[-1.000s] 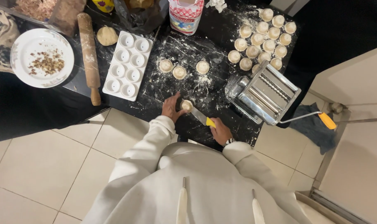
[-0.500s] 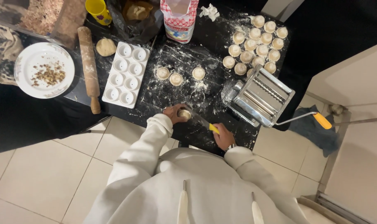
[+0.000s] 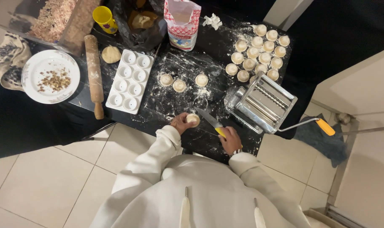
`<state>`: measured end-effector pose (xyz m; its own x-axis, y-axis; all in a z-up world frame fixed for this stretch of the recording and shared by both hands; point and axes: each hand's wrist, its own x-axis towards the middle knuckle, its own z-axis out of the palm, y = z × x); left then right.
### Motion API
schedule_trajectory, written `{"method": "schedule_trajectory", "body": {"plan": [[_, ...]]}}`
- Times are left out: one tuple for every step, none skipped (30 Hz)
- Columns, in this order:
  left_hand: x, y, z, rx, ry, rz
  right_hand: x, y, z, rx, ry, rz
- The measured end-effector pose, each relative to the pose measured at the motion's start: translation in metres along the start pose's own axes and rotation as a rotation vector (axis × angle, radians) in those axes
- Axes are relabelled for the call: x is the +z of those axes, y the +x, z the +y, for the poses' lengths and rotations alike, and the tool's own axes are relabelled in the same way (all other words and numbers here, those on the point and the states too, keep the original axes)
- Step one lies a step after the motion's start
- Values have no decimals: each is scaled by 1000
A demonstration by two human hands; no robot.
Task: Preparing dough circles and using a rolling pin to flatten dough for dumplings.
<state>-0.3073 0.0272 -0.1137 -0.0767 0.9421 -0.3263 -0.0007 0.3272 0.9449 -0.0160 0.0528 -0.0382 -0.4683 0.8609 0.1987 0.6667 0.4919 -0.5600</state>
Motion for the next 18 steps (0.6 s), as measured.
{"method": "schedule_trajectory", "body": {"plan": [[5, -3, 10, 0, 0, 1, -5, 5, -8, -1, 0, -1], [10, -7, 21, -3, 7, 2, -10, 11, -15, 29, 35, -30], [15, -10, 31, -6, 15, 3, -15, 17, -23, 60, 70, -60], [19, -12, 45, -6, 16, 4, -15, 27, -27, 60, 70, -60], [24, -17, 57, 20, -44, -27, -15, 34, -32, 245, 226, -119], [31, -22, 68, 45, -104, -57, -15, 40, -35, 430, 381, -179], [39, -19, 63, 41, -103, -66, -10, 46, -34, 439, 381, -176], [48, -17, 58, 78, -195, -98, -5, 52, -32, 529, 846, -206], [56, -15, 54, 116, -286, -130, -1, 58, -30, 606, 1314, -225], [63, -20, 61, 111, -285, -138, 1, 57, -30, 612, 1315, -217], [68, -24, 69, 184, -360, -141, 3, 59, -29, 573, 1510, -297], [73, -28, 78, 256, -435, -144, 6, 62, -29, 526, 1703, -378], [74, -34, 87, 258, -435, -144, 11, 59, -23, 524, 1703, -378], [75, -39, 96, 277, -214, -110, 16, 57, -17, 582, 1692, -362], [75, -45, 104, 293, 6, -74, 22, 54, -12, 640, 1681, -348], [76, -50, 111, 292, 5, -72, 16, 56, -16, 641, 1680, -351], [75, -53, 118, 353, 91, -51, 11, 59, -21, 687, 1632, -314], [74, -56, 125, 413, 177, -31, 6, 62, -26, 732, 1584, -276]]}}
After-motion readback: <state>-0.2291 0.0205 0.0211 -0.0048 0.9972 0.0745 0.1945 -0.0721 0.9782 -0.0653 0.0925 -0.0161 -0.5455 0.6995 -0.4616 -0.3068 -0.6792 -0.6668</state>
